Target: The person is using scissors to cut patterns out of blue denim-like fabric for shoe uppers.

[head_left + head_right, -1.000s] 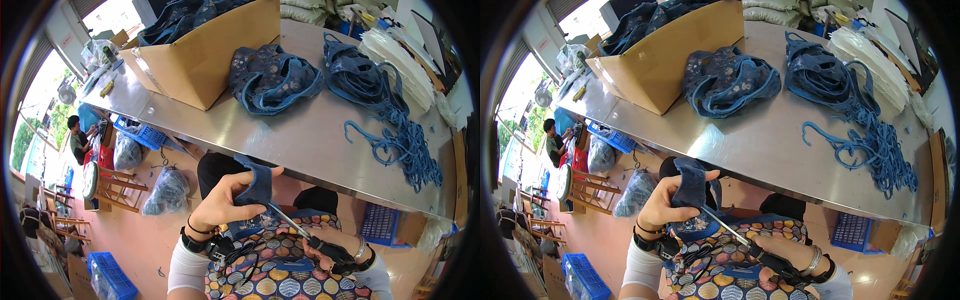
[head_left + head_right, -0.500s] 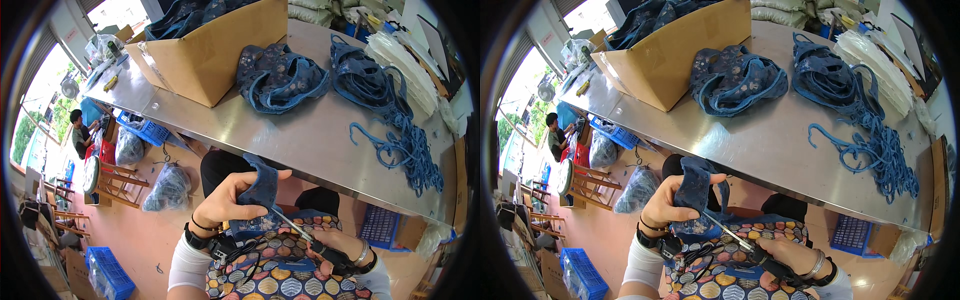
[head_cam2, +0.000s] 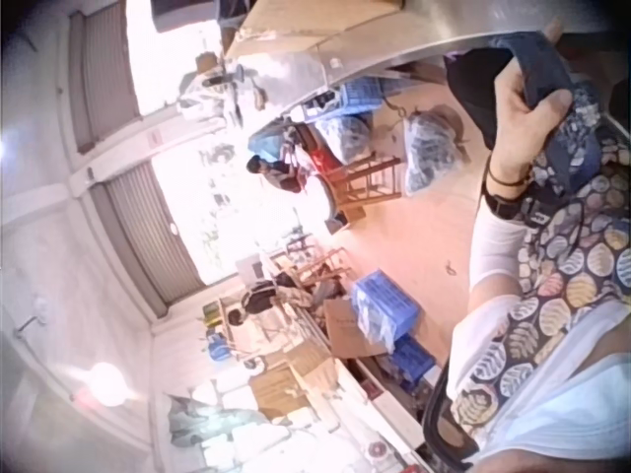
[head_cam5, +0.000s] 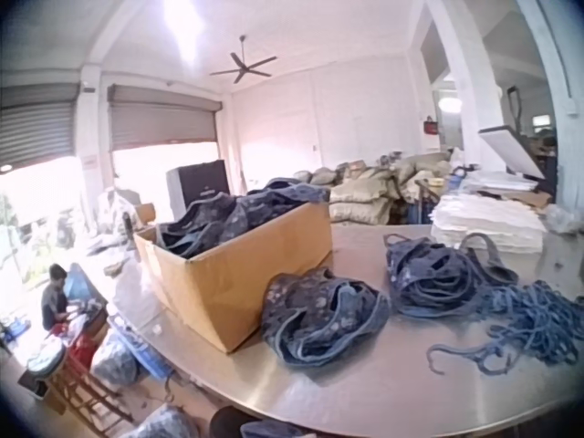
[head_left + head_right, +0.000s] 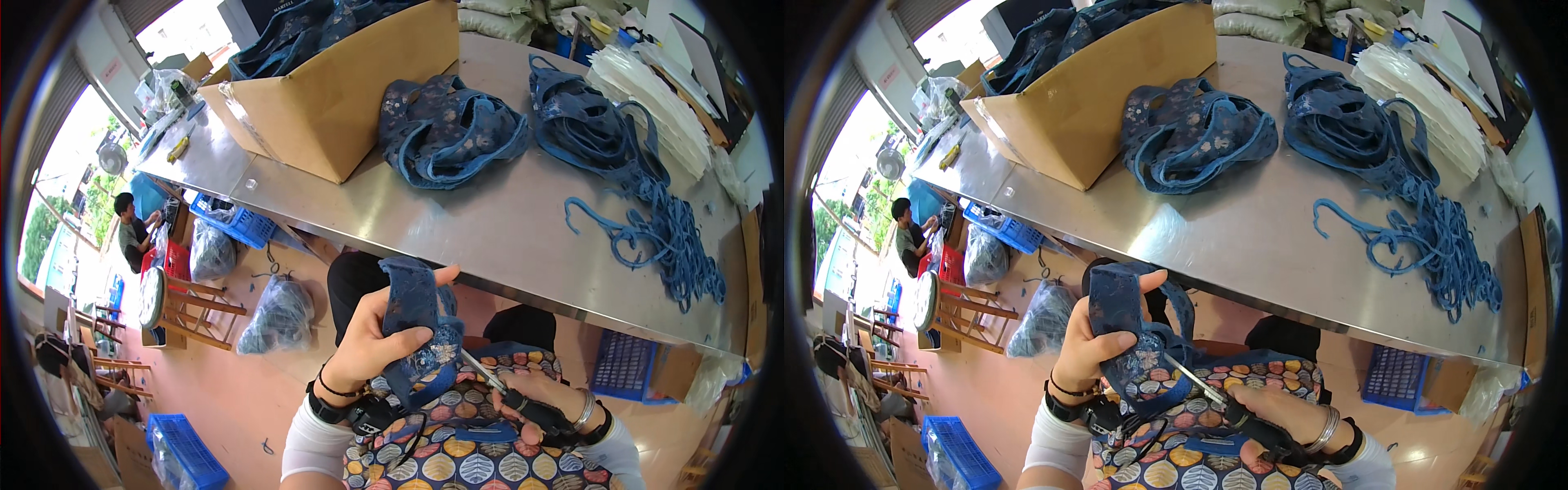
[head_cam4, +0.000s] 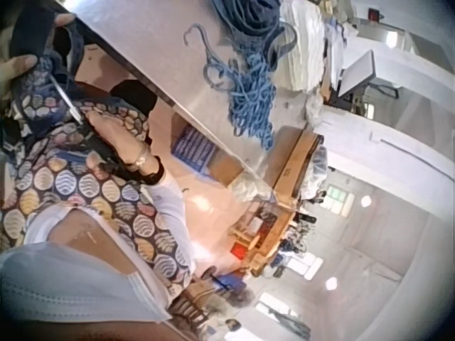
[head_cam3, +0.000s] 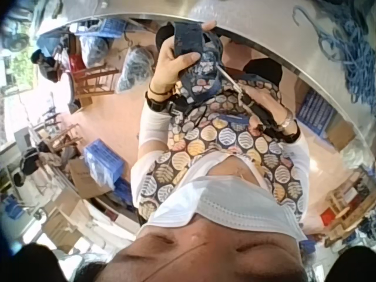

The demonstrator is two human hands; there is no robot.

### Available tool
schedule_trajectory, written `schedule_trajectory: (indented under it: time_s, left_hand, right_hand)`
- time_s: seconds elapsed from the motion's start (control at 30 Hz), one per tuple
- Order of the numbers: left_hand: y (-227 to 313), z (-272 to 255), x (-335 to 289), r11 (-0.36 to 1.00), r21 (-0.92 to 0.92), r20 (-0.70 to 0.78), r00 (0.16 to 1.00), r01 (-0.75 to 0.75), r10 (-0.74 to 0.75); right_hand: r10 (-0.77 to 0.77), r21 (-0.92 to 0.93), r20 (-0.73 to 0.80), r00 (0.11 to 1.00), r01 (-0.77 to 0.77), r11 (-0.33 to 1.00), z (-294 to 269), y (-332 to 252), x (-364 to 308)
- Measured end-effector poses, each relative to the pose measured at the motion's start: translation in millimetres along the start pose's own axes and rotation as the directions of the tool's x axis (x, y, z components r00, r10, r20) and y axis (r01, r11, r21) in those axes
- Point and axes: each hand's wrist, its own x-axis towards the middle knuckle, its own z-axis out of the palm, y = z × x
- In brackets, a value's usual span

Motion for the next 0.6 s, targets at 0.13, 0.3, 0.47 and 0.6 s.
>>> schedule_trajectory:
  time_s: [0.13, 0.3, 0.47, 0.6]
  left_hand:
    - [-4, -6, -5, 1.0, -0.016, 0.075, 0.997, 0.002, -0.001]
    - [-2, -4, -7, 0.999, -0.028, 0.066, 0.997, 0.038, -0.036]
    - [-5, 0, -10, 0.999, -0.035, 0.044, 0.999, 0.031, -0.029]
    - [0, 9, -9, 0.997, 0.058, -0.032, 0.998, 0.049, -0.047]
  right_hand:
    - [-0.025, 0.109, -0.04, 0.999, 0.03, 0.994, 7, 2, -5]
    - [-0.184, -0.091, 0.026, 0.983, 0.186, 0.978, -10, 18, -7]
    - [-0.146, -0.114, -0.015, 0.989, 0.144, 0.983, -8, 11, -12]
    - [-0.456, -0.41, 0.136, 0.879, 0.469, 0.782, -8, 17, -7]
